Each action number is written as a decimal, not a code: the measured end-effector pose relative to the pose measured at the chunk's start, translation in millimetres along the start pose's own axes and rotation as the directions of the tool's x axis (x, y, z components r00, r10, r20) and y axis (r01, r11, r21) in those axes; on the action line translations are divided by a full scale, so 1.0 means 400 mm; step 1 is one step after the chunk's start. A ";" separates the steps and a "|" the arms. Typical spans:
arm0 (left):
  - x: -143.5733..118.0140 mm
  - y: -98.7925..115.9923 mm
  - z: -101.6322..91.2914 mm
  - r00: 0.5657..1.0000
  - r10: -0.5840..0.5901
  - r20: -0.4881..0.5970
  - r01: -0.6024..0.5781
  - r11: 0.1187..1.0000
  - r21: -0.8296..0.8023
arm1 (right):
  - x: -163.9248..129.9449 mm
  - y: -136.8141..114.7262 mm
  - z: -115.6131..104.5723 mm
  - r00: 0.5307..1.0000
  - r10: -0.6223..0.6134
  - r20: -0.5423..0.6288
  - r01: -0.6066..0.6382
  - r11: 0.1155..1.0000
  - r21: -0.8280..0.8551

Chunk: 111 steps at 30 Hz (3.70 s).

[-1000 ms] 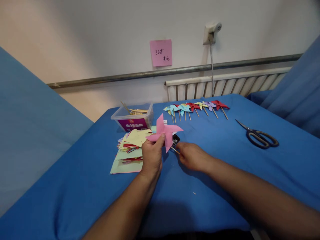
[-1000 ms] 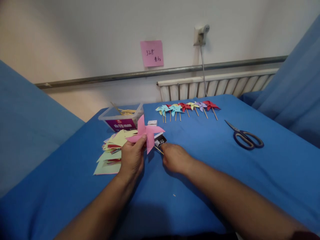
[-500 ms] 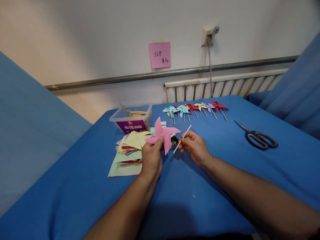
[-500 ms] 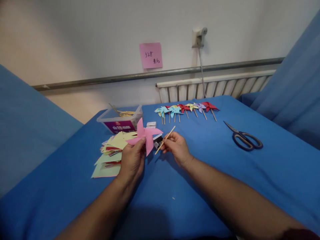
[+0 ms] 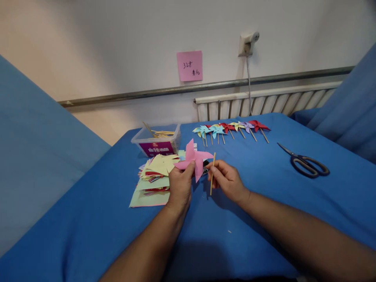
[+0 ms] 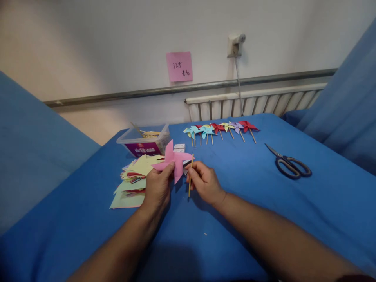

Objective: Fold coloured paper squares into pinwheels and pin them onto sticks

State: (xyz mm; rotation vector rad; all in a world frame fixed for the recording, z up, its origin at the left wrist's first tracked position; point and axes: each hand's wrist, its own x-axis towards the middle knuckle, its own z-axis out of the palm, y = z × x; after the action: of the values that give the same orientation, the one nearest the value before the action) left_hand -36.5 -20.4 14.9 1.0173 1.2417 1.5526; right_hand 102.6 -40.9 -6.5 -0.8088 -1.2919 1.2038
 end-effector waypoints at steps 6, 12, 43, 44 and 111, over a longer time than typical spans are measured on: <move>-0.008 0.004 0.001 0.998 0.054 -0.017 -0.052 0.991 0.122 | -0.011 0.008 0.008 0.993 0.043 0.112 -0.042 0.999 -0.017; -0.017 0.015 0.001 0.982 0.162 0.100 -0.184 0.943 0.278 | -0.009 0.008 0.010 0.984 0.097 0.149 -0.095 0.995 -0.022; -0.037 0.031 0.016 0.979 0.178 0.097 -0.200 0.926 0.320 | -0.008 0.013 0.011 0.985 0.092 0.147 -0.077 0.992 -0.105; -0.038 0.033 0.017 0.979 0.182 0.097 -0.204 0.924 0.323 | -0.008 0.014 0.011 0.985 0.091 0.146 -0.075 0.991 -0.111; -0.050 0.042 0.018 0.969 0.218 0.116 -0.247 0.874 0.419 | -0.005 0.034 0.008 0.978 0.122 0.167 -0.106 0.989 -0.099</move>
State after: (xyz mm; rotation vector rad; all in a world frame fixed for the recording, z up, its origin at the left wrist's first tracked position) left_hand -26.5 -39.6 31.2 1.5406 1.4989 1.4333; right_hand 97.0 -40.0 -19.3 -0.8686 -1.4660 1.3384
